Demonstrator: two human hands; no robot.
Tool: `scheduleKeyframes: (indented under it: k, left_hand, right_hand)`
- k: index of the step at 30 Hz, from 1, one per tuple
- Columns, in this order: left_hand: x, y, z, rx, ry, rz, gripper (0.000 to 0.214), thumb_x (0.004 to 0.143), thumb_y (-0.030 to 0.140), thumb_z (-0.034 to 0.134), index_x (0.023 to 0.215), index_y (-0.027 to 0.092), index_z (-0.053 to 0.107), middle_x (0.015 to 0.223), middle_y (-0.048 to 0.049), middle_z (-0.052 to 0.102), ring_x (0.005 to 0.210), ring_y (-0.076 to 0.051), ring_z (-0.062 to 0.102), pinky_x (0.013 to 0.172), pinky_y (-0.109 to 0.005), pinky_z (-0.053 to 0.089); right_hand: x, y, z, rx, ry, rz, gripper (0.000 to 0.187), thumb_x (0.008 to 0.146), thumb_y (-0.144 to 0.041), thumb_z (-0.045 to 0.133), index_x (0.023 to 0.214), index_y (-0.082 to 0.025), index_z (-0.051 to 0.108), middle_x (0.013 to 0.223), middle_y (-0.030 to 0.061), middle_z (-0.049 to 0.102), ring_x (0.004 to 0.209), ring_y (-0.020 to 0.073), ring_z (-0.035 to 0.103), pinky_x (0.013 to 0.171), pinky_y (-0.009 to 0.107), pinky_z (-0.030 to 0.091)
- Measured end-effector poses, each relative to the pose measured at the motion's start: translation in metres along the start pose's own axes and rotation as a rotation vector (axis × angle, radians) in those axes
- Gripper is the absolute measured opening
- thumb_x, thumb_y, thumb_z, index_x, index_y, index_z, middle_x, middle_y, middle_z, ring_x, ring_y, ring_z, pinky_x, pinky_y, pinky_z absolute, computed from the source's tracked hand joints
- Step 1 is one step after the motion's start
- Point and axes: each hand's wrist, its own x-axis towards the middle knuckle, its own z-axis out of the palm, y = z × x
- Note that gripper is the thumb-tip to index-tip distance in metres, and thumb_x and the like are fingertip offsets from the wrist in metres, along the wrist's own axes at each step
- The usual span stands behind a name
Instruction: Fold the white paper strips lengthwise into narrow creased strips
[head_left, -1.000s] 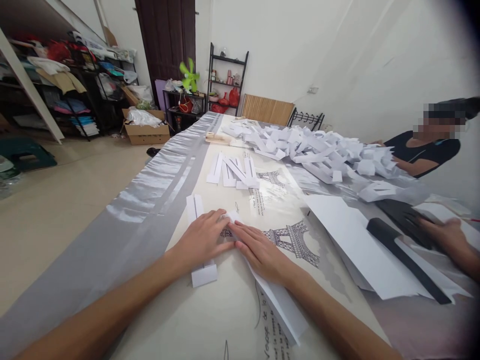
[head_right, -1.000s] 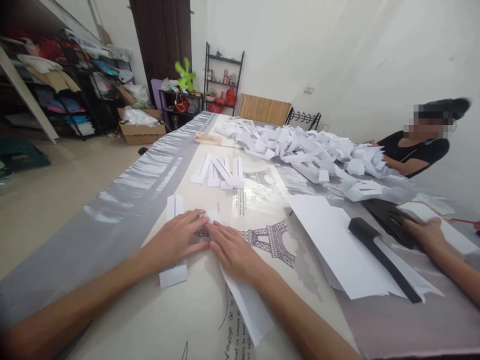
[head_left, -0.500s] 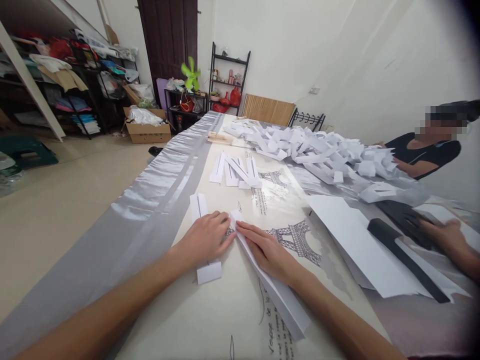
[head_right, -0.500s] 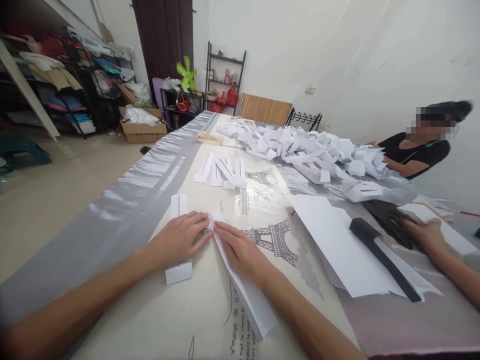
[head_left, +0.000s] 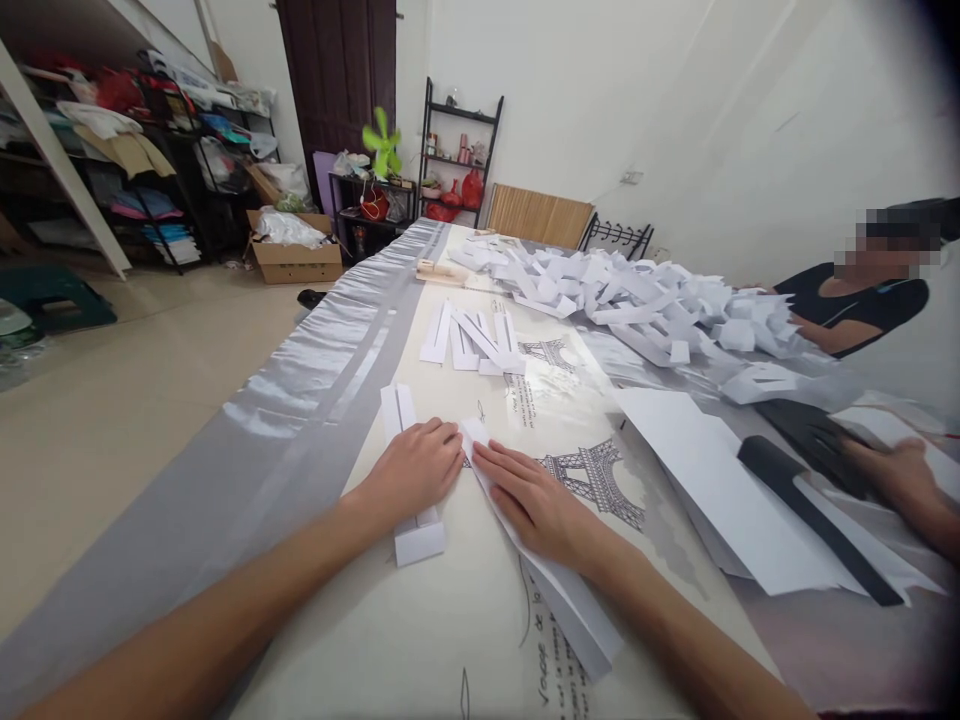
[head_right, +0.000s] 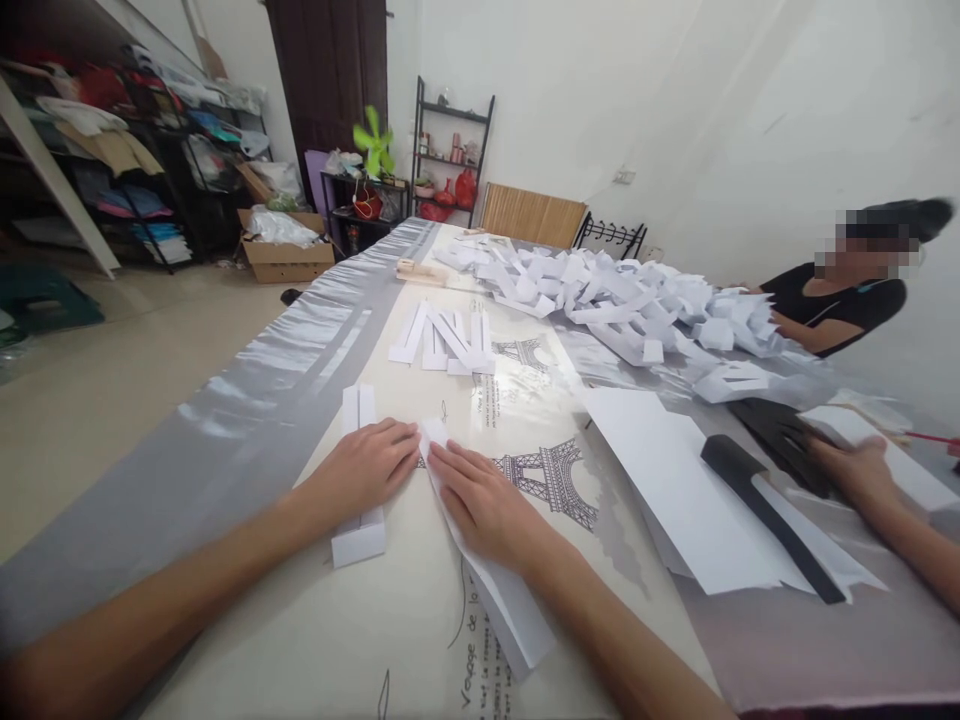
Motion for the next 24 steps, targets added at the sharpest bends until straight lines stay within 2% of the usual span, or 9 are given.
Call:
scheduleKeyframes:
  k: [7,10,12,14,16,20,24]
  left_hand:
    - [-0.001,0.001,-0.001,0.004,-0.008,0.007,0.024,0.105,0.023,0.041,0.107,0.016,0.064,0.116,-0.0131,0.069,0.113,-0.028,0.064,0.095,-0.044,0.053]
    - [-0.002,0.003,0.000,0.031,0.050,0.024,0.025,0.105,0.020,0.041,0.112,0.014,0.064,0.134,-0.0162,0.062,0.132,-0.030,0.054,0.107,-0.046,0.047]
    - [-0.002,0.004,0.003,0.019,0.069,0.044,0.029,0.105,0.016,0.037,0.120,0.014,0.061,0.142,-0.0163,0.057,0.136,-0.028,0.051,0.110,-0.044,0.046]
    - [-0.002,0.004,0.007,-0.005,0.044,0.067,0.032,0.105,0.013,0.035,0.126,0.014,0.059,0.139,-0.0151,0.060,0.131,-0.025,0.057,0.107,-0.041,0.049]
    - [-0.002,0.004,0.011,0.002,0.015,0.092,0.031,0.105,0.014,0.035,0.121,0.014,0.061,0.133,-0.0141,0.064,0.125,-0.024,0.061,0.104,-0.040,0.051]
    - [-0.001,0.003,0.012,0.058,0.017,0.140,0.023,0.103,0.012,0.041,0.108,0.014,0.063,0.124,-0.0138,0.067,0.122,-0.026,0.062,0.102,-0.042,0.051]
    - [-0.002,0.005,0.007,0.094,-0.012,0.134,0.020,0.098,0.005,0.049,0.110,0.014,0.061,0.121,-0.0121,0.067,0.121,-0.025,0.061,0.100,-0.038,0.052]
  right_hand:
    - [0.000,0.002,-0.002,0.041,-0.033,-0.008,0.053,0.107,-0.021,0.038,0.159,-0.026,0.034,0.160,0.0046,0.041,0.151,0.0245,0.032,0.123,0.055,0.035]
    - [0.000,0.002,-0.002,0.040,-0.042,0.000,0.053,0.107,-0.022,0.036,0.160,-0.027,0.031,0.161,0.0047,0.039,0.152,0.0243,0.030,0.123,0.056,0.035]
    - [0.000,0.001,-0.001,0.035,-0.050,0.005,0.054,0.107,-0.023,0.036,0.160,-0.027,0.030,0.162,0.0050,0.037,0.152,0.0240,0.029,0.123,0.055,0.034]
    - [0.000,0.001,-0.001,0.032,-0.061,0.010,0.054,0.107,-0.023,0.036,0.161,-0.025,0.030,0.163,0.0056,0.036,0.152,0.0238,0.028,0.124,0.053,0.032]
    - [0.000,0.002,-0.002,0.037,-0.073,0.014,0.054,0.107,-0.022,0.036,0.160,-0.023,0.030,0.163,0.0056,0.035,0.153,0.0236,0.027,0.125,0.052,0.031]
    - [0.000,0.003,-0.005,0.072,-0.108,0.020,0.053,0.108,-0.024,0.035,0.160,-0.024,0.030,0.164,0.0038,0.033,0.153,0.0234,0.025,0.125,0.051,0.030]
    - [-0.001,0.004,-0.009,0.095,-0.146,0.033,0.053,0.109,-0.026,0.033,0.161,-0.026,0.027,0.165,0.0021,0.030,0.154,0.0226,0.024,0.126,0.052,0.029]
